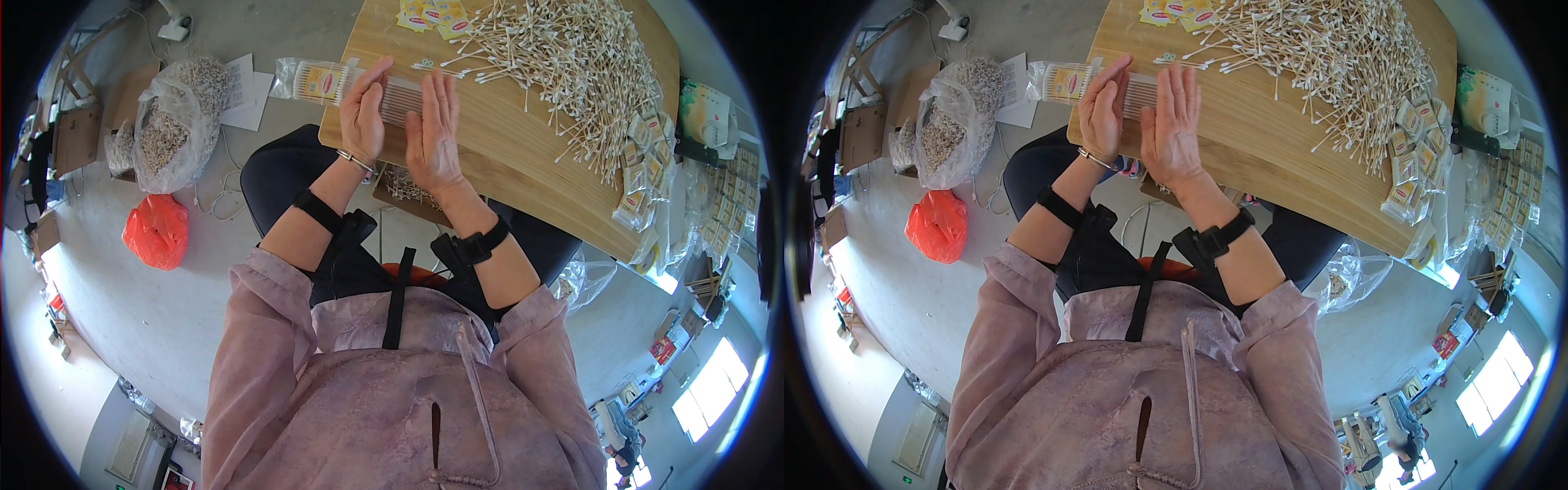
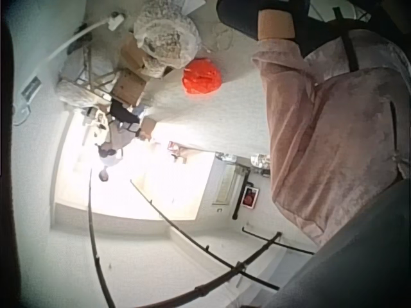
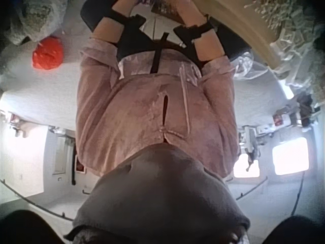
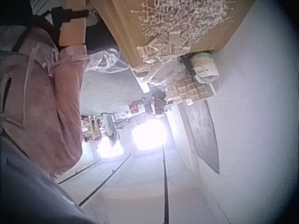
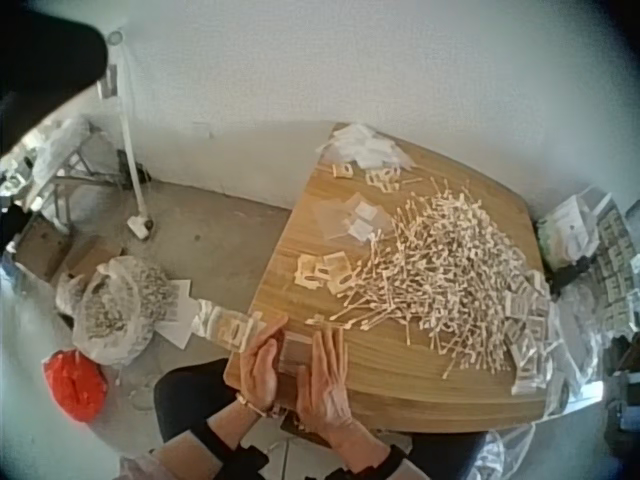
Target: Packing bundles of cotton swabs into plastic bags and sealing them.
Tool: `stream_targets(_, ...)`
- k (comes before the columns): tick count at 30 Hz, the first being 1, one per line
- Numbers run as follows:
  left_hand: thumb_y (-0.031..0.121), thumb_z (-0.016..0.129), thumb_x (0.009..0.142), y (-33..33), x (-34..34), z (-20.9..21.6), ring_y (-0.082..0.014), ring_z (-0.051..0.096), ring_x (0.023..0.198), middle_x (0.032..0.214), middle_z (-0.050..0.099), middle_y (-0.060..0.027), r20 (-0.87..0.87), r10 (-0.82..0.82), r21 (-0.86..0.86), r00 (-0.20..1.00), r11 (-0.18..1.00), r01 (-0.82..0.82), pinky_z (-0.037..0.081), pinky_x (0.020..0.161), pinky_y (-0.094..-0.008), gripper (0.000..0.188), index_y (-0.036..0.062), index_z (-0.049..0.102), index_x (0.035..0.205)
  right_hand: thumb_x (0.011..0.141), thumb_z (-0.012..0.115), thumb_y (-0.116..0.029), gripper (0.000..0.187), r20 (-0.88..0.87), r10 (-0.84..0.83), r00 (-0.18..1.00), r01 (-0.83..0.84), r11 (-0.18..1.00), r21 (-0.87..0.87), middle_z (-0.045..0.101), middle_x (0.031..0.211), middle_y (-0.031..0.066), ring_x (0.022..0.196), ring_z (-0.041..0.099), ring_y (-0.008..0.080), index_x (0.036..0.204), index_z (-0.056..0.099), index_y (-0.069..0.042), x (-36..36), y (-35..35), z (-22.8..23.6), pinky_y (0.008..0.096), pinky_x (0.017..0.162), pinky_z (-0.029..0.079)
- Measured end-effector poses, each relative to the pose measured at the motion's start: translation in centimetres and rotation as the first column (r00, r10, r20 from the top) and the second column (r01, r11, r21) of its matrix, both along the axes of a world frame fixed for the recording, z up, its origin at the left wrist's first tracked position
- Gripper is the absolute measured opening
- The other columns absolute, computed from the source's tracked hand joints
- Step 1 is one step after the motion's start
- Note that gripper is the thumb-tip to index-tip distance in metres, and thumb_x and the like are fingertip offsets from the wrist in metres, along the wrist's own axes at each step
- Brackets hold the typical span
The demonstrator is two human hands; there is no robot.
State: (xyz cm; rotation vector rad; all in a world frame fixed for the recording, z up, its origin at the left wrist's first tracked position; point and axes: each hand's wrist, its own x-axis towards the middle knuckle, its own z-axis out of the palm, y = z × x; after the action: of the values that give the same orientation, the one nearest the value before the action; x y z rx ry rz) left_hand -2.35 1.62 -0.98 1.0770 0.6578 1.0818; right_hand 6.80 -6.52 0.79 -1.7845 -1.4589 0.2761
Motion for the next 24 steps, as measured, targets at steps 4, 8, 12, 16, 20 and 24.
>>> stream_targets(4,0.007,0.039,0.094,0.1,-0.2,0.0,-0.0177,0.049,0.118,0.127,0.054,-0.0116,0.017,0.011,-0.003,1.0,1.0,-0.011,0.035,0.104,-0.0296,0.033,-0.0028,0.054,0.122,0.088,0.054,-0.024,0.066,0.26,0.015,0.966,0.04,0.978,-0.204,0.02,0.147,0.0264,0.139,0.014,0.0407,0.138,0.026,0.008,-0.1,-1.5,1.0,0.0489,0.112,0.013)
stream_targets(8,0.007,0.039,0.095,0.1,-0.2,0.4,-0.0188,0.049,0.119,0.128,0.054,-0.0126,-0.008,0.009,-0.016,1.0,1.0,-0.009,0.035,0.105,-0.0304,0.033,-0.0038,0.054,0.122,0.085,0.056,-0.04,0.078,0.343,0.142,0.928,-0.021,0.943,-0.333,0.019,0.148,0.0254,0.14,0.013,0.0382,0.138,0.026,0.008,-0.9,-1.2,0.7,0.0471,0.113,0.011)
stream_targets(12,0.008,0.039,0.095,-0.2,-0.2,0.3,-0.0203,0.048,0.121,0.128,0.053,-0.0135,-0.011,-0.023,-0.036,1.0,0.999,0.023,0.035,0.105,-0.0313,0.033,-0.0048,0.053,0.122,0.086,0.05,-0.047,0.081,0.421,0.142,0.896,0.049,0.911,-0.41,0.018,0.148,0.0245,0.14,0.012,0.0363,0.139,0.025,0.008,-1.0,-0.9,0.6,0.0457,0.114,0.01)
stream_targets(16,0.009,0.039,0.096,-0.5,-0.3,0.4,-0.0202,0.048,0.12,0.129,0.053,-0.0134,-0.063,-0.007,0.049,0.998,0.999,0.01,0.034,0.105,-0.0309,0.034,-0.005,0.052,0.123,0.087,0.048,-0.047,0.079,0.414,0.144,0.899,0.052,0.903,-0.426,0.018,0.149,0.0242,0.141,0.011,0.0358,0.14,0.024,0.008,-1.4,-0.8,0.7,0.0453,0.114,0.009)
stream_targets(20,0.011,0.038,0.096,-0.3,-0.6,0.9,-0.0197,0.048,0.12,0.129,0.053,-0.0135,-0.087,0.004,-0.007,0.996,1.0,-0.004,0.034,0.105,-0.0305,0.035,-0.0049,0.051,0.124,0.088,0.047,-0.044,0.077,0.381,0.119,0.917,0.051,0.912,-0.408,0.017,0.149,0.0236,0.141,0.01,0.0354,0.14,0.023,0.008,-1.4,-0.6,0.7,0.0445,0.114,0.008)
stream_targets(24,0.011,0.037,0.096,0.0,-0.7,1.6,-0.0215,0.043,0.126,0.132,0.049,-0.0148,-0.101,-0.07,-0.095,0.992,0.994,0.061,0.029,0.109,-0.0326,0.036,-0.0051,0.048,0.126,0.089,0.045,-0.043,0.076,0.361,0.11,0.926,0.048,0.914,-0.402,0.016,0.149,0.0232,0.141,0.01,0.0353,0.141,0.022,0.008,-1.3,-0.6,0.6,0.0442,0.114,0.008)
